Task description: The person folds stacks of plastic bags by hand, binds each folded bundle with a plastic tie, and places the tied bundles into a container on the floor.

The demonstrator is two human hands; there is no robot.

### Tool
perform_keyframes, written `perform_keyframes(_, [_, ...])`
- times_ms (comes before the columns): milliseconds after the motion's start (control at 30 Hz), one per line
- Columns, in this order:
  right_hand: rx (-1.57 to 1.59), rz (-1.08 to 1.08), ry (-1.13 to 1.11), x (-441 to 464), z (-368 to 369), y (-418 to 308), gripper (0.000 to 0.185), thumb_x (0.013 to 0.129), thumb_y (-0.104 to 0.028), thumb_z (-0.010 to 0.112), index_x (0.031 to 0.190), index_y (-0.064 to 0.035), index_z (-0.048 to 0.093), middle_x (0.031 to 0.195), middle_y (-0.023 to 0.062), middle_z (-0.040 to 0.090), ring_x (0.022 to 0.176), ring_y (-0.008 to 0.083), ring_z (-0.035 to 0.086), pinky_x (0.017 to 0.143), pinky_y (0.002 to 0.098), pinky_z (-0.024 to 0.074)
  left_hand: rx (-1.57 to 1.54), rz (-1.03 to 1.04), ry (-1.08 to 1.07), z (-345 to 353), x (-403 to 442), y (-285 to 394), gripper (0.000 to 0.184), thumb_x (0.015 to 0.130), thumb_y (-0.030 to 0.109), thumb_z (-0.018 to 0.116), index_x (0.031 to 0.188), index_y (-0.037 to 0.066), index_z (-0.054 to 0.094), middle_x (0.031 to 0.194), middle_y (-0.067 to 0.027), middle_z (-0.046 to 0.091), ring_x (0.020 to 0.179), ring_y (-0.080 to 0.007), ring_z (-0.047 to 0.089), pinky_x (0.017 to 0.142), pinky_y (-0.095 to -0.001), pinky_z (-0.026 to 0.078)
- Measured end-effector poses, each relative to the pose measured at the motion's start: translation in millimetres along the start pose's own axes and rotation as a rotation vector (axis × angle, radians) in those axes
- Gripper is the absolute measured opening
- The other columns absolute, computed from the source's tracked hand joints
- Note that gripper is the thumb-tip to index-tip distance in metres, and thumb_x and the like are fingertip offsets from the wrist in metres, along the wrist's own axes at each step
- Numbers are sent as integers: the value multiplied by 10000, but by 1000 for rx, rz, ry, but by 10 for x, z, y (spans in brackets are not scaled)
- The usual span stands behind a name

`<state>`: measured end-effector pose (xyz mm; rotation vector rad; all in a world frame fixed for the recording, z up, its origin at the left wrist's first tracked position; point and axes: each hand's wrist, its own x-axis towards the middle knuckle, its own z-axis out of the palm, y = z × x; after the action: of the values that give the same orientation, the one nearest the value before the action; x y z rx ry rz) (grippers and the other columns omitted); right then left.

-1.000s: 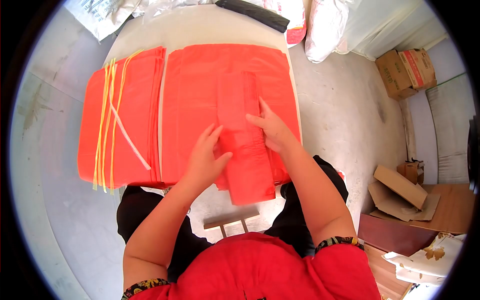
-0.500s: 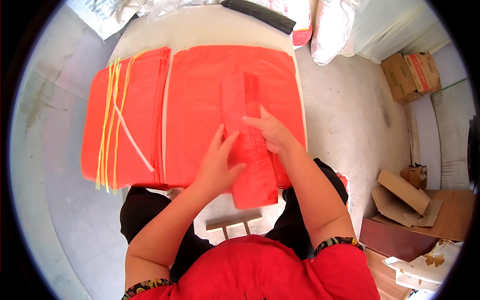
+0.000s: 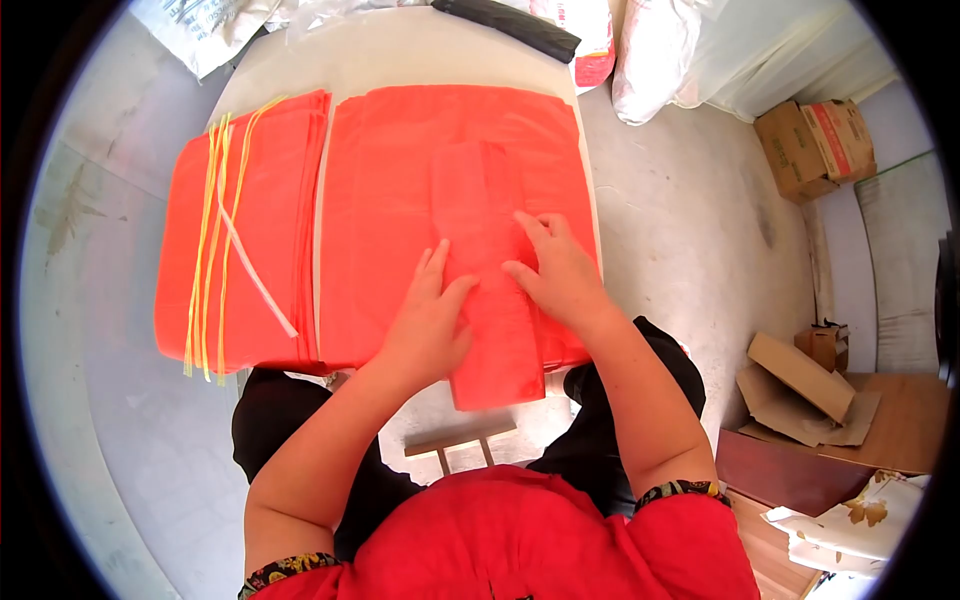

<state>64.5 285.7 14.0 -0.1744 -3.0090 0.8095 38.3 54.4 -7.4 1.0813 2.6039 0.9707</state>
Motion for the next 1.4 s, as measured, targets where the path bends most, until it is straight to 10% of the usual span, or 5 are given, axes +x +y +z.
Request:
perform_keyframes(400, [725,277,-196,99,38,211,1059,885,-229,803,1678,-73,119,1400,181,571,1158,243,636,990,386,531,57,130,-116,-142,-162,-118,541,790,114,746,1311,77,605,1625,-253,360,1488,-517,342,1204,-547,369])
perform_keyframes(900, [612,137,-38,116,286,46,1223,797,-125,850,1682,-143,6,1549,234,452,1384,347,524,1119,449,484,77,200,-113,-317,-227,-176,494,887,201,725,1354,86,613,1583,-231,429,1482,-461,376,1200,-542,357])
perform_keyframes(1200, [565,108,8,86,300,-43,1143,814,-68,795,1679,-137,52,1611,211,396,1467,316,452,1259,436,320,479,-320,615,-949,-477,-1056,556,881,280,769,1365,61,605,1352,-202,547,1238,-393,541,1046,-504,451])
perform_keyframes(1400, [524,108,-30,69,232,-97,1131,840,-90,801,1677,-113,41,1622,249,376,1440,340,490,1149,424,465,279,-558,403,-1180,-902,-1402,408,917,272,737,1230,12,712,1259,-204,599,1197,-377,556,1015,-472,466])
